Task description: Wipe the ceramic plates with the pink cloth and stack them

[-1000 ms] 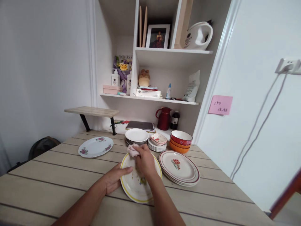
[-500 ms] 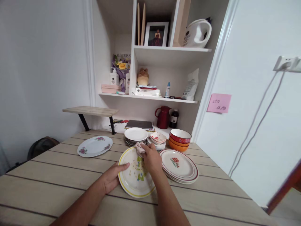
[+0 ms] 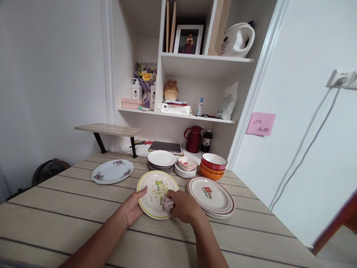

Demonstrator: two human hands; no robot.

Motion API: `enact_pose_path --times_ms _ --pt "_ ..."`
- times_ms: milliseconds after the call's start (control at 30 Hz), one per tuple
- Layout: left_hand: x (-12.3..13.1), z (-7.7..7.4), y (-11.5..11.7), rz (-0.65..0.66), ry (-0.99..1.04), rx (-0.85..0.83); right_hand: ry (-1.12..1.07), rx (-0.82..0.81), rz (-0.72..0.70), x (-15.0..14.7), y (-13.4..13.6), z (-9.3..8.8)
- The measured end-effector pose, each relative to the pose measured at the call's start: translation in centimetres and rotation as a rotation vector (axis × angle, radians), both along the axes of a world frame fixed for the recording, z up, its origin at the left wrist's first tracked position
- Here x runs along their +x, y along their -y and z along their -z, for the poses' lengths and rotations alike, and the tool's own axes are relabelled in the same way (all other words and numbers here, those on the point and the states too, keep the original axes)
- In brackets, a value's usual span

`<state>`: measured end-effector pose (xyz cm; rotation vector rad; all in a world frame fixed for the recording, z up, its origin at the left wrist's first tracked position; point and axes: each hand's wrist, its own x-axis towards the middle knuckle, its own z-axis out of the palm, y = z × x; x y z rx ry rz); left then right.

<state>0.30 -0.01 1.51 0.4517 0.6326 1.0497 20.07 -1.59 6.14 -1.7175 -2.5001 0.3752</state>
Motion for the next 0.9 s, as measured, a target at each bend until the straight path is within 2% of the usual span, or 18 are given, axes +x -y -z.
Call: enact_pose_path --times_ms 133,233,367,500,600,700,800,900 --pt "0.0 0.2 0.0 0.032 0.078 0.066 -0.226 -0.023 -0.271 -2.4 0.5 0.2" --pt "-0.2 0.2 0.0 0.093 0.149 0.137 -0.397 0.082 -0.313 -4.7 0.0 1.0" --pt "0.0 0.3 0.1 0.13 0.143 0.166 -0.519 0.274 -0.155 -6.9 -1.7 1.9" --pt "0.5 0.2 0.3 0.096 0.059 0.191 -0.404 0.409 0.033 -6.4 -3.6 2.3" --pt "0.6 0.1 0.4 0.108 0.033 0.215 -0.241 0.401 0.177 -4.5 -4.5 2.4" --pt "0.4 0.2 0.3 0.136 0.032 0.224 -0.117 0.317 0.314 -2.3 -4.7 2.3" --pt "0.1 0.4 0.2 0.133 0.034 0.205 -0.08 0.242 0.297 -1.1 -4.0 2.2" --pt "0.0 0.5 0.1 0.142 0.033 0.184 -0.159 0.218 0.147 -1.7 -2.7 2.1"
